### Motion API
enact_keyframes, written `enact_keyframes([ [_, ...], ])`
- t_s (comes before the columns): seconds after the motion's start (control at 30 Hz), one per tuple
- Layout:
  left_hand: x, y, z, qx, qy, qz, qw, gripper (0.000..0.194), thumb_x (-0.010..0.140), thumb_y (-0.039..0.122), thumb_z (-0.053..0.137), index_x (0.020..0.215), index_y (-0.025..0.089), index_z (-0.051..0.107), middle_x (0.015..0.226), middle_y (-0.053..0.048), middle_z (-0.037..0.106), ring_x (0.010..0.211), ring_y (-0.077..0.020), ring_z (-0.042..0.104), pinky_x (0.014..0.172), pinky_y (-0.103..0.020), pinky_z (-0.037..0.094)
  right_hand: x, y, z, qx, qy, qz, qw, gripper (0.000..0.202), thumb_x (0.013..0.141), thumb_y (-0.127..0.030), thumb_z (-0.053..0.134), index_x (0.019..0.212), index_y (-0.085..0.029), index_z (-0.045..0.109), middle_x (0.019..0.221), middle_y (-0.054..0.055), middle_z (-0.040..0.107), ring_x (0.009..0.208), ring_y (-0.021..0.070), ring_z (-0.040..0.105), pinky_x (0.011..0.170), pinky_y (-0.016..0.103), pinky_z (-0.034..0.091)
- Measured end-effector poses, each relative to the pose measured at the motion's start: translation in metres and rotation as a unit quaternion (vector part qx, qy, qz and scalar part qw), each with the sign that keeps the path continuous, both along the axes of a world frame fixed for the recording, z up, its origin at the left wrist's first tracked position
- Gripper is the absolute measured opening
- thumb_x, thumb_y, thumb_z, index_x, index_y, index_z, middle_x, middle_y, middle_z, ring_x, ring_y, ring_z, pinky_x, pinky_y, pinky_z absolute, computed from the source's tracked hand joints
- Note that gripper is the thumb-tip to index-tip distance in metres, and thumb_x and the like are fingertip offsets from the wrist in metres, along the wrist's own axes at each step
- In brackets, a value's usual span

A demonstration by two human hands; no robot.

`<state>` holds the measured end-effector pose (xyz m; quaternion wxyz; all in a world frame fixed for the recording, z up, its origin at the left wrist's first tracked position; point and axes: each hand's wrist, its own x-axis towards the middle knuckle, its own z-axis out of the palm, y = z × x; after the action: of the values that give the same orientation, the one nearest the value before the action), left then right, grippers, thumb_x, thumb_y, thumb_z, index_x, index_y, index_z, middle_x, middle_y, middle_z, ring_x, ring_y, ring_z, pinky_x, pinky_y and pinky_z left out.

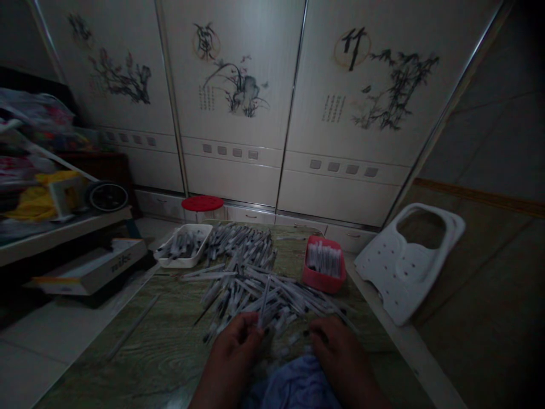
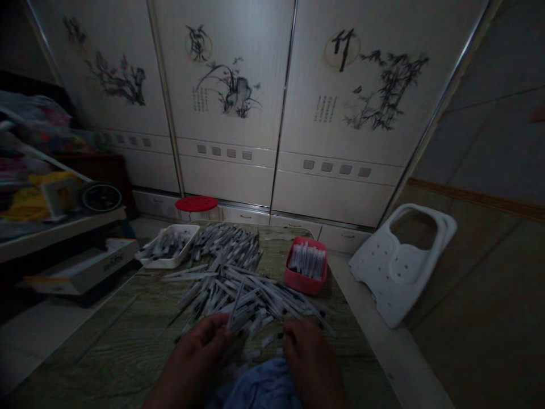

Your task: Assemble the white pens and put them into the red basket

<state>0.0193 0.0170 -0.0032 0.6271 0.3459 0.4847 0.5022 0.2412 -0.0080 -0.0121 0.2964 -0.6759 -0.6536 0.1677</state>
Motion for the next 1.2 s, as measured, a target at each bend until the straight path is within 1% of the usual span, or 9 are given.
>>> enact_keyframes([
  [0.13, -0.005, -0.001, 0.010, -0.003, 0.007, 0.000, 1.000, 0.033, 0.072, 0.035, 0.084, 0.100, 0.019, 0.077, 0.085, -0.006, 0.078, 0.075, -0.0214, 0.070, 0.067, -0.027, 0.049, -0.001, 0.002, 0.001, -0.005, -0.006, -0.002, 1.000, 0.023, 0.091, -0.019, 0.049, 0.093, -0.024, 0.071, 0.097, 0.006, 0.069, 0.093, 0.0239, 0.064, 0.084, 0.035, 0.044],
  [0.23, -0.011, 0.000, 0.013, 0.000, 0.021, -0.007, 1.000, 0.032, 0.075, 0.035, 0.080, 0.103, 0.018, 0.077, 0.086, -0.007, 0.079, 0.080, -0.0240, 0.072, 0.071, -0.029, 0.052, 0.004, 0.003, 0.002, -0.036, -0.014, 0.010, 0.999, 0.020, 0.088, -0.019, 0.050, 0.092, -0.023, 0.069, 0.097, 0.005, 0.069, 0.092, 0.0235, 0.064, 0.081, 0.034, 0.043],
  [0.33, -0.014, 0.001, 0.011, 0.003, 0.039, 0.004, 0.999, 0.031, 0.078, 0.035, 0.078, 0.104, 0.018, 0.077, 0.078, -0.006, 0.076, 0.084, -0.0250, 0.072, 0.071, -0.029, 0.051, 0.009, 0.003, 0.005, -0.069, -0.019, 0.019, 0.997, 0.018, 0.087, -0.020, 0.052, 0.092, -0.023, 0.069, 0.096, 0.005, 0.068, 0.090, 0.0237, 0.064, 0.078, 0.035, 0.043],
  [0.53, -0.014, 0.000, 0.006, 0.002, 0.046, -0.025, 0.999, 0.029, 0.084, 0.035, 0.072, 0.107, 0.019, 0.074, 0.075, -0.004, 0.074, 0.074, -0.0203, 0.068, 0.065, -0.026, 0.049, 0.006, 0.001, 0.006, -0.086, -0.040, 0.046, 0.994, 0.012, 0.082, -0.020, 0.058, 0.088, -0.022, 0.069, 0.092, 0.005, 0.067, 0.088, 0.0242, 0.063, 0.077, 0.035, 0.041],
  [0.8, -0.016, 0.003, 0.010, 0.014, 0.073, -0.033, 0.997, 0.030, 0.083, 0.040, 0.072, 0.105, 0.020, 0.073, 0.071, -0.001, 0.073, 0.070, -0.0186, 0.068, 0.066, -0.025, 0.049, 0.002, 0.001, 0.004, -0.104, -0.075, 0.054, 0.990, 0.010, 0.086, -0.023, 0.059, 0.090, -0.021, 0.068, 0.098, 0.006, 0.066, 0.091, 0.0233, 0.063, 0.078, 0.034, 0.041],
  [0.97, -0.016, 0.003, 0.008, 0.010, 0.047, -0.053, 0.997, 0.036, 0.081, 0.042, 0.073, 0.108, 0.018, 0.073, 0.085, -0.005, 0.078, 0.081, -0.0219, 0.071, 0.073, -0.029, 0.052, 0.004, 0.002, 0.001, -0.103, -0.083, 0.056, 0.990, 0.008, 0.086, -0.022, 0.057, 0.088, -0.022, 0.065, 0.097, 0.006, 0.067, 0.090, 0.0228, 0.063, 0.079, 0.034, 0.042],
  [1.07, -0.016, 0.004, 0.000, 0.007, 0.045, -0.046, 0.998, 0.041, 0.079, 0.044, 0.075, 0.110, 0.018, 0.074, 0.084, -0.006, 0.078, 0.082, -0.0231, 0.071, 0.073, -0.029, 0.051, 0.006, 0.001, 0.001, -0.066, -0.026, 0.048, 0.996, 0.011, 0.089, -0.026, 0.054, 0.088, -0.023, 0.065, 0.092, 0.005, 0.068, 0.086, 0.0230, 0.063, 0.077, 0.034, 0.044],
  [1.13, -0.017, 0.006, -0.006, 0.006, 0.045, -0.051, 0.998, 0.042, 0.078, 0.046, 0.077, 0.110, 0.018, 0.075, 0.084, -0.006, 0.078, 0.080, -0.0227, 0.070, 0.072, -0.029, 0.051, 0.008, 0.001, 0.004, -0.040, 0.061, 0.026, 0.997, 0.015, 0.089, -0.031, 0.055, 0.095, -0.024, 0.067, 0.091, 0.005, 0.070, 0.084, 0.0235, 0.064, 0.075, 0.035, 0.047],
  [1.2, -0.017, 0.006, -0.010, 0.004, 0.044, -0.068, 0.997, 0.042, 0.077, 0.046, 0.077, 0.108, 0.018, 0.076, 0.085, -0.007, 0.078, 0.078, -0.0216, 0.069, 0.071, -0.029, 0.049, 0.010, 0.000, 0.008, -0.017, 0.165, -0.012, 0.986, 0.024, 0.088, -0.036, 0.061, 0.107, -0.024, 0.071, 0.096, 0.005, 0.072, 0.087, 0.0249, 0.066, 0.078, 0.036, 0.050],
])
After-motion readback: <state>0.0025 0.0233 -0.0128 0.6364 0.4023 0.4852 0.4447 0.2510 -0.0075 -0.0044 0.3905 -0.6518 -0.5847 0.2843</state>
